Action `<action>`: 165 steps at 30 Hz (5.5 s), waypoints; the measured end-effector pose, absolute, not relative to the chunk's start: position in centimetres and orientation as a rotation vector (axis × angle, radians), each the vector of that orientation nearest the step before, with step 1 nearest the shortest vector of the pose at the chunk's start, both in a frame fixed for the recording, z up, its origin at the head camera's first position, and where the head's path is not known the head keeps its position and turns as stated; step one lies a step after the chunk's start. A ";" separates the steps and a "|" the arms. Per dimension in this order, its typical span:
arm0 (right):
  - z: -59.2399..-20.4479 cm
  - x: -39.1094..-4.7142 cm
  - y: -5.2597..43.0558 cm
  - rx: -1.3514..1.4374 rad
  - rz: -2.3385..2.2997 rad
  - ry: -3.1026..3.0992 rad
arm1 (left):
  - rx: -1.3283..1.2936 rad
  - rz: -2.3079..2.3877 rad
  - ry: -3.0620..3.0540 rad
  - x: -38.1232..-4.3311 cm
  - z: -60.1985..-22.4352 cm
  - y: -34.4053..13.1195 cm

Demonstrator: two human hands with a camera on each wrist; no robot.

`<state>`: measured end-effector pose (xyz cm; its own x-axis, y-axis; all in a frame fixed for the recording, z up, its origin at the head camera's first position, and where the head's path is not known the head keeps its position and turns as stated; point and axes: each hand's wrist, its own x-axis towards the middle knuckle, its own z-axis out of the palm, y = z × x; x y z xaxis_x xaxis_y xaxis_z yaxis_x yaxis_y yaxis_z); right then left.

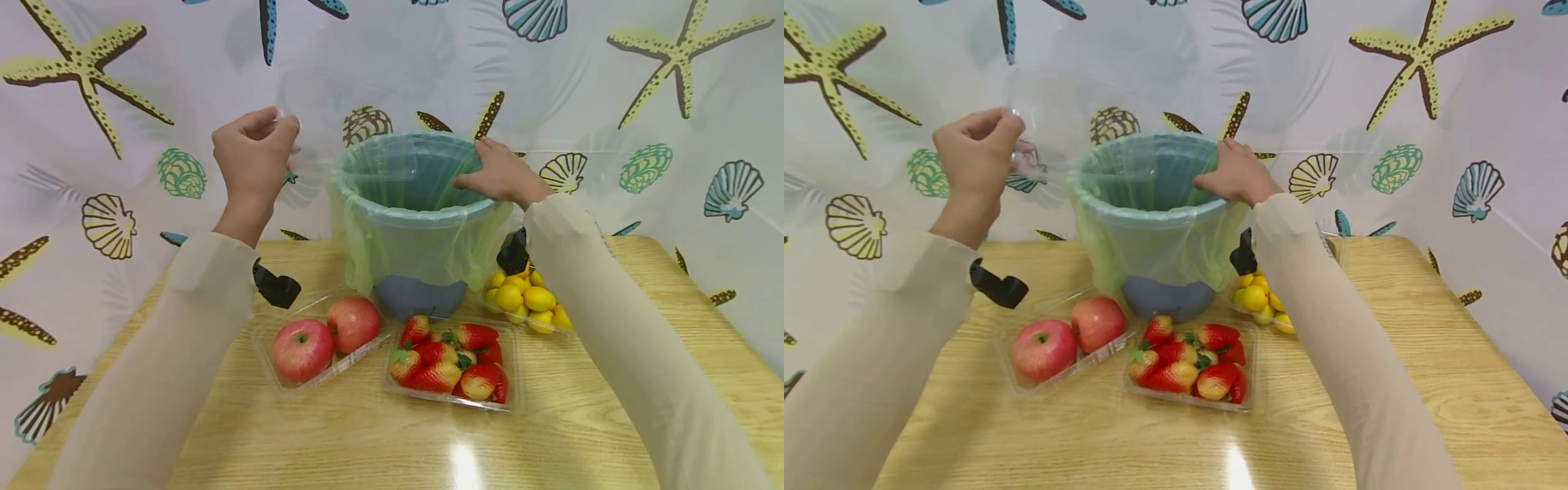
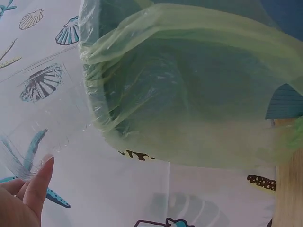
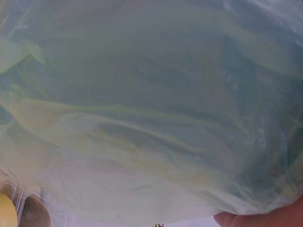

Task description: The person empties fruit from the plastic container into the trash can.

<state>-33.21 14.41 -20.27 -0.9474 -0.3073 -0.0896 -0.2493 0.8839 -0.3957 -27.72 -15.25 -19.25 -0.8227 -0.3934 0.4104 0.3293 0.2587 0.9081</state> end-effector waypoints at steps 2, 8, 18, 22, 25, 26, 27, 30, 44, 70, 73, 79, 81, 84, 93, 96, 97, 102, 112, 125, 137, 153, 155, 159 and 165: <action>-20.3 -33.2 14.4 -0.430 -0.584 2.901 | 0.095 -1.706 -1.905 -27.7 -19.4 -15.8; -20.3 -33.1 14.3 -0.426 -0.596 2.897 | 0.185 -1.947 -1.755 -27.6 -19.8 -17.2; -20.4 -33.0 14.4 -0.422 -0.590 2.894 | 0.329 -2.376 -1.583 -27.1 -20.5 -19.6; -20.4 -32.9 14.3 -0.426 -0.594 2.895 | 0.324 -2.475 -1.511 -26.7 -20.9 -21.1; -20.3 -32.9 14.3 -0.434 -0.590 2.896 | 0.339 -2.505 -1.472 -26.5 -21.2 -22.3; -20.3 -32.8 14.3 -0.434 -0.590 2.895 | 0.345 -2.510 -1.461 -26.5 -21.3 -22.8; -20.3 -32.8 14.3 -0.434 -0.591 2.894 | 0.351 -2.517 -1.446 -26.4 -21.4 -23.1; -20.2 -32.8 14.3 -0.433 -0.588 2.894 | 0.363 -2.505 -1.436 -26.2 -21.7 -24.2; -20.2 -33.0 14.4 -0.443 -0.572 2.896 | 0.571 -2.500 -1.400 -25.3 -26.8 -28.2; -20.1 -33.1 14.6 -0.459 -0.564 2.908 | 0.813 -2.562 -1.499 -25.3 -37.4 -28.6; -20.1 -33.1 14.6 -0.458 -0.568 2.908 | 0.867 -2.545 -1.530 -25.3 -38.0 -28.6; -20.2 -33.1 14.6 -0.444 -0.579 2.902 | 0.912 -2.492 -1.590 -25.4 -39.2 -28.3; -20.2 -33.1 14.6 -0.443 -0.581 2.901 | 0.875 -2.493 -1.603 -25.5 -39.6 -28.3; -20.3 -33.1 14.8 -0.450 -0.577 2.904 | 0.807 -2.521 -1.620 -25.5 -39.8 -28.3; -20.0 -33.2 14.9 -0.457 -0.574 2.908 | 0.748 -2.453 -1.784 -26.0 -40.0 -28.1; -20.0 -33.2 14.8 -0.445 -0.587 2.908 | 0.713 -2.314 -1.965 -26.0 -40.0 -28.1; -20.1 -33.2 14.7 -0.443 -0.588 2.909 | 0.703 -2.264 -2.026 -25.9 -40.0 -28.2; -20.3 -33.2 14.5 -0.448 -0.574 2.912 | 0.689 -2.170 -2.144 -25.4 -40.0 -28.4; -19.9 -33.1 14.4 -0.454 -0.581 2.910 | 0.612 -2.280 -2.102 -24.5 -38.8 -28.9; -19.9 -33.0 14.2 -0.451 -0.577 2.908 | 0.637 -2.316 -2.325 -21.8 -38.0 -29.6; -20.3 -33.0 14.5 -0.441 -0.590 2.900 | 0.596 -2.396 -2.409 -18.6 -38.7 -29.2; -20.3 -33.0 14.6 -0.441 -0.601 2.907 | 0.469 -2.437 -2.486 -16.3 -39.0 -26.7; -20.3 -33.0 14.6 -0.439 -0.602 2.907 | 0.457 -2.453 -2.483 -16.0 -38.9 -26.4; -20.4 -33.1 14.7 -0.437 -0.609 2.905 | 0.461 -2.500 -2.479 -15.5 -38.7 -25.7; -20.3 -32.9 14.7 -0.430 -0.607 2.910 | 0.382 -2.582 -2.488 -15.0 -38.2 -25.0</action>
<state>-32.92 14.70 -20.26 -0.9497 -0.3039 -0.0755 -0.2484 0.8779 -0.4093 -15.04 -25.00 -38.20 -0.8728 0.1819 -0.4528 -0.4592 0.0079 0.8883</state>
